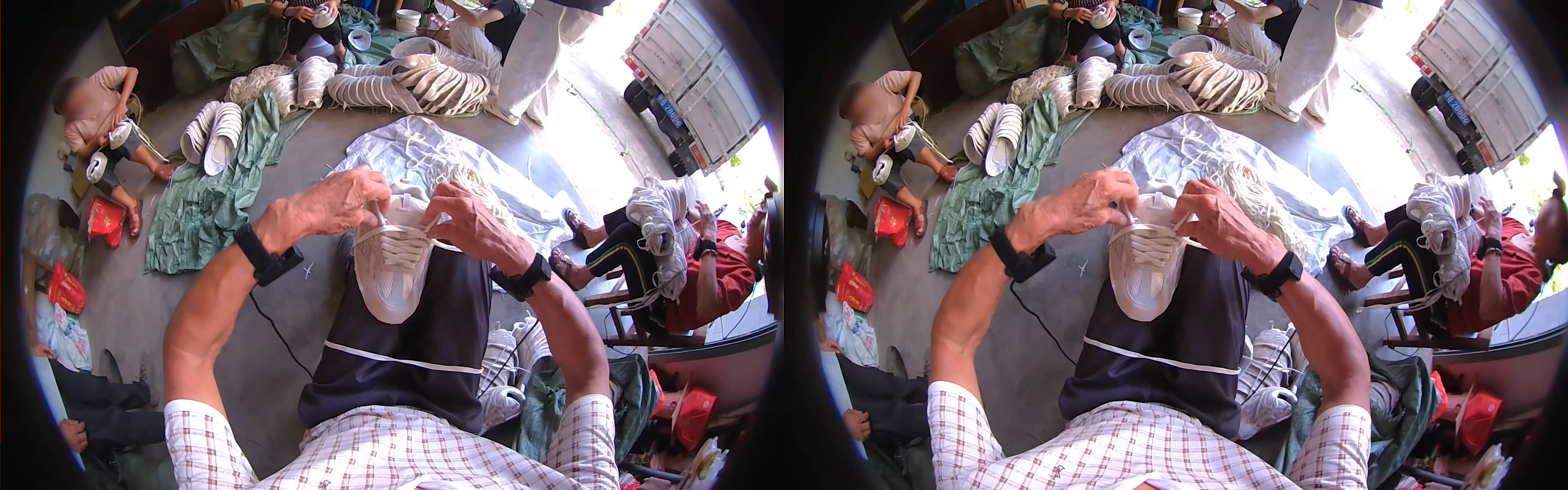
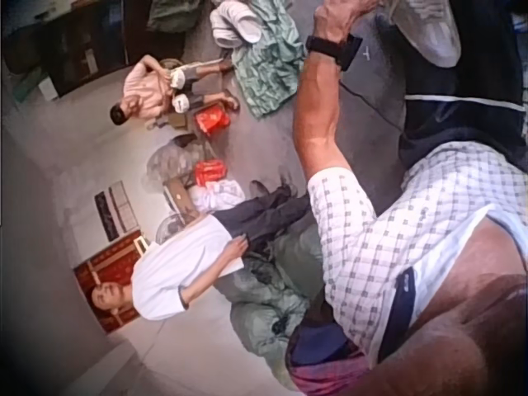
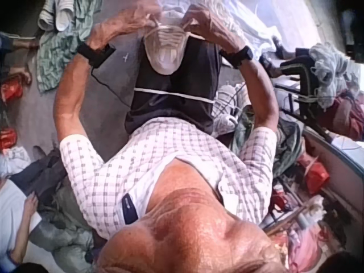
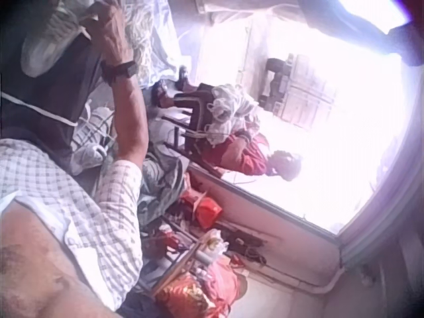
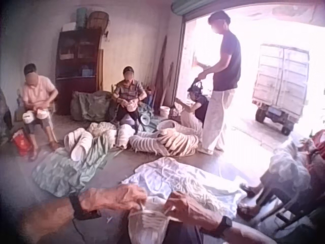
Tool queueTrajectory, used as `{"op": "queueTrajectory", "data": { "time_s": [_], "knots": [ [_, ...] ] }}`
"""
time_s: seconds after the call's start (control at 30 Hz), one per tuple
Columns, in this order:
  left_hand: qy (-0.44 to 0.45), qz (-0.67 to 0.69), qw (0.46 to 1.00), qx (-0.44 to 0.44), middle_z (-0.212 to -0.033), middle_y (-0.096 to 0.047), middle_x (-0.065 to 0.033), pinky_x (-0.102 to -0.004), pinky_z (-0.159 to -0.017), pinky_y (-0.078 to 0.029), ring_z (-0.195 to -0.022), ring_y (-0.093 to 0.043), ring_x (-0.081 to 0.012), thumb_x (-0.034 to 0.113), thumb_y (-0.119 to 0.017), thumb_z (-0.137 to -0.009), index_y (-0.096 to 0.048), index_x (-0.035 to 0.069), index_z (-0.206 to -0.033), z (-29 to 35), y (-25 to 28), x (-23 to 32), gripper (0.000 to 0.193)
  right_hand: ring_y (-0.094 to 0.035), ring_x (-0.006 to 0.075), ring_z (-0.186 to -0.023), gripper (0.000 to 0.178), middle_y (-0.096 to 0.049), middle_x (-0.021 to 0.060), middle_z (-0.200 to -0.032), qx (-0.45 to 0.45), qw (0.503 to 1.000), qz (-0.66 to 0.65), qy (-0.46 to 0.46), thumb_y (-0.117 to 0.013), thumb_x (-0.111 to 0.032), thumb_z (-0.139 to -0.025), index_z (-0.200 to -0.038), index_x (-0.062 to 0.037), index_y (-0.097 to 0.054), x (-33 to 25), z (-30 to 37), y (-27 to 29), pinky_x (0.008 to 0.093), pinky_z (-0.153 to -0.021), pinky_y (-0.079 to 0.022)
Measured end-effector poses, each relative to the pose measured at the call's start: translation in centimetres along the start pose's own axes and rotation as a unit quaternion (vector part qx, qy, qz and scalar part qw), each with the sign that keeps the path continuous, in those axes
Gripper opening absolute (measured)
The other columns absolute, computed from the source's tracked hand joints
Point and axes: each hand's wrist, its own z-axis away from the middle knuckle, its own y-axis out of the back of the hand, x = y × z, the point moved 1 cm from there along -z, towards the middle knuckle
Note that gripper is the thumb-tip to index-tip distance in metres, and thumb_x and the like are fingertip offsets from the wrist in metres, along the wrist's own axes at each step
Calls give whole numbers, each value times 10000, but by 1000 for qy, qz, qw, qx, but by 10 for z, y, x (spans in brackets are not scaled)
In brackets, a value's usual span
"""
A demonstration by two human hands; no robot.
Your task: The recorder is lacing white sneakers while sitting in a workspace with several other workers doing similar assembly tasks.
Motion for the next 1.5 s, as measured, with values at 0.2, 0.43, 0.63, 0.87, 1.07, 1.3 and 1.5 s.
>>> {"op": "queueTrajectory", "data": {
  "time_s": [0.2,0.43,0.63,0.87,1.07,1.3,1.5],
  "knots": [
    [93,-56,988,-112,-912,-641,-162,-435,-849,-478,-947,-630,-326,240,-720,-776,-709,-15,-879,-28,-4,6,275,-579,260,-923,182,-587,82,-861,-87,988,-17,-124,-752,-228,-800,-813,-48,-729,4,-14,9,363,-803,-454],
    [132,7,990,-47,-682,-681,-144,-354,-630,-500,-636,-631,-237,211,-692,-744,-745,-22,-803,-25,-23,-1,246,-521,327,-853,190,-578,173,-738,-74,986,120,-93,-589,-155,-772,-697,16,-627,3,-25,-22,466,-749,-410],
    [173,285,931,152,-761,-705,-48,-283,-654,-497,-691,-609,-95,187,-717,-863,-747,-13,-904,-17,-55,5,206,-637,227,-601,226,-654,186,-690,217,955,-101,-174,-690,-163,-778,-742,60,-674,-22,-57,4,380,-561,-488],
    [129,278,894,327,-760,-678,-102,-335,-633,-470,-672,-617,-175,236,-725,-869,-733,-10,-862,-12,-71,12,247,-651,281,-718,178,-650,169,-716,163,964,-152,-145,-669,-124,-827,-867,41,-721,-19,-58,-7,368,-701,-513],
    [157,243,863,415,-719,-640,-100,-321,-606,-455,-623,-581,-157,216,-740,-864,-689,-46,-790,4,-57,12,277,-645,264,-764,120,-660,142,-789,102,982,-118,-103,-676,-51,-787,-878,-30,-752,-5,-31,-22,384,-678,-504],
    [147,211,889,379,-655,-595,-96,-341,-576,-426,-597,-521,-136,255,-750,-865,-659,-38,-735,2,-57,10,333,-595,305,-874,39,-634,105,-805,58,994,-41,-87,-688,-60,-758,-775,-60,-723,-1,-40,-46,406,-808,-450],
    [185,219,886,365,-577,-584,-89,-331,-549,-412,-556,-494,-127,283,-741,-874,-667,-19,-719,6,-55,4,347,-606,306,-851,44,-627,117,-824,166,980,-74,-79,-716,-25,-728,-770,-23,-703,5,-22,-32,397,-778,-470]
  ]
}}
